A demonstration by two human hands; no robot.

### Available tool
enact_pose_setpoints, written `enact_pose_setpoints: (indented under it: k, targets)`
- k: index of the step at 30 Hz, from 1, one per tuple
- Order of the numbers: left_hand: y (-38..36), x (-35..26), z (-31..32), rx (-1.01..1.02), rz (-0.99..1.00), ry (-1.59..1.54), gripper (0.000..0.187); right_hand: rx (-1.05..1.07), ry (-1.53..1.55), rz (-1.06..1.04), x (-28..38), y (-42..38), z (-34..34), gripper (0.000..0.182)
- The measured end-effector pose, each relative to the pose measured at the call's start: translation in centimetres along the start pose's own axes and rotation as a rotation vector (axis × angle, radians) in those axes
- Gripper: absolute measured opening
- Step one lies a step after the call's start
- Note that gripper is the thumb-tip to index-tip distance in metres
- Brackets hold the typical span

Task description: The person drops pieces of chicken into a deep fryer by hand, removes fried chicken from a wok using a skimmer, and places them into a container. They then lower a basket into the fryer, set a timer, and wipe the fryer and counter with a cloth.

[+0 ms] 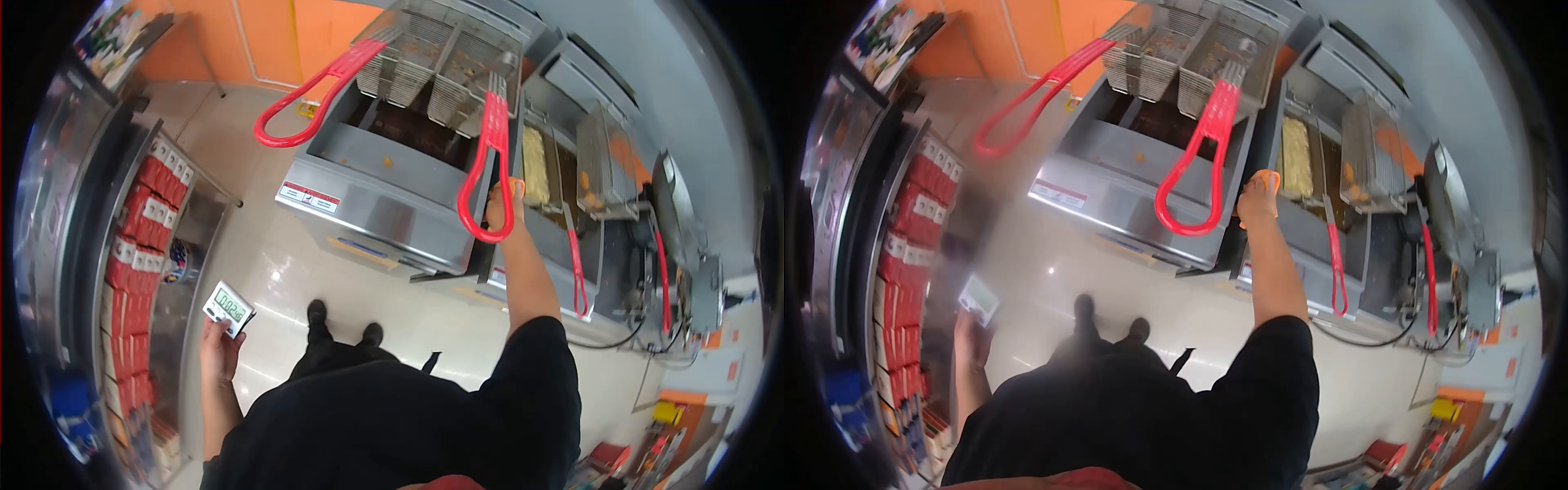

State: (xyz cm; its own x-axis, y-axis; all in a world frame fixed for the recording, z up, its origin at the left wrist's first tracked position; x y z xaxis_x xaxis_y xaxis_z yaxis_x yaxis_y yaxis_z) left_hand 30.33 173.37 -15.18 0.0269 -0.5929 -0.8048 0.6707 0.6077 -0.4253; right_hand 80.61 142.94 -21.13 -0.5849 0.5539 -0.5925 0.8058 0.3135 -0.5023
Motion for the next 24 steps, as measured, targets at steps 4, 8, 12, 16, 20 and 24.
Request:
enact_pose_setpoints:
  k: [4, 8, 12, 16, 20, 24]
  targets:
    - [-3.1, 3.3, 0.3, -0.152, -0.046, -0.042, 0.036, 0.026, -0.112, -0.014, -1.6, 3.1, -4.4, 0.043]
    - [-4.3, 6.0, 0.8, -0.214, -0.109, -0.056, 0.040, 0.057, -0.186, -0.214, 1.5, 1.7, -3.1, 0.046]
    - [-4.0, 6.2, 1.5, -0.084, -0.053, -0.044, 0.039, -0.025, 0.049, -0.313, 2.5, 3.4, 5.1, 0.041]
    - [-4.3, 5.2, 1.6, -0.087, -0.023, -0.084, 0.039, 0.328, -0.106, -0.581, 5.2, -8.5, -0.2, 0.028]
    - [-4.5, 5.4, -0.6, -0.129, -0.026, -0.091, 0.038, 0.387, 0.141, -0.742, 5.3, -12.8, 0.1, 0.025]
    - [-4.0, 5.4, -1.4, -0.162, -0.071, -0.107, 0.038, -0.132, 0.108, -0.763, 5.1, -14.6, -2.3, 0.023]
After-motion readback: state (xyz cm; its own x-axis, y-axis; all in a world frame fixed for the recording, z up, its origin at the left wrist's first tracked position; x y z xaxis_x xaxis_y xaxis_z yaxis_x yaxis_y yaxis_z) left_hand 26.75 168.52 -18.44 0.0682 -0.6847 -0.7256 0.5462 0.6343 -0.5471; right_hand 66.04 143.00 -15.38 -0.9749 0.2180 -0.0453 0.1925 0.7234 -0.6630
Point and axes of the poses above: each hand's wrist, its own y-axis towards the middle knuckle, its own z-axis out of the palm, x = y × z, the point moved 6 cm from there along y, towards the middle knuckle, and after that the axes turned 13 degrees about x, right-handed, at the moved point
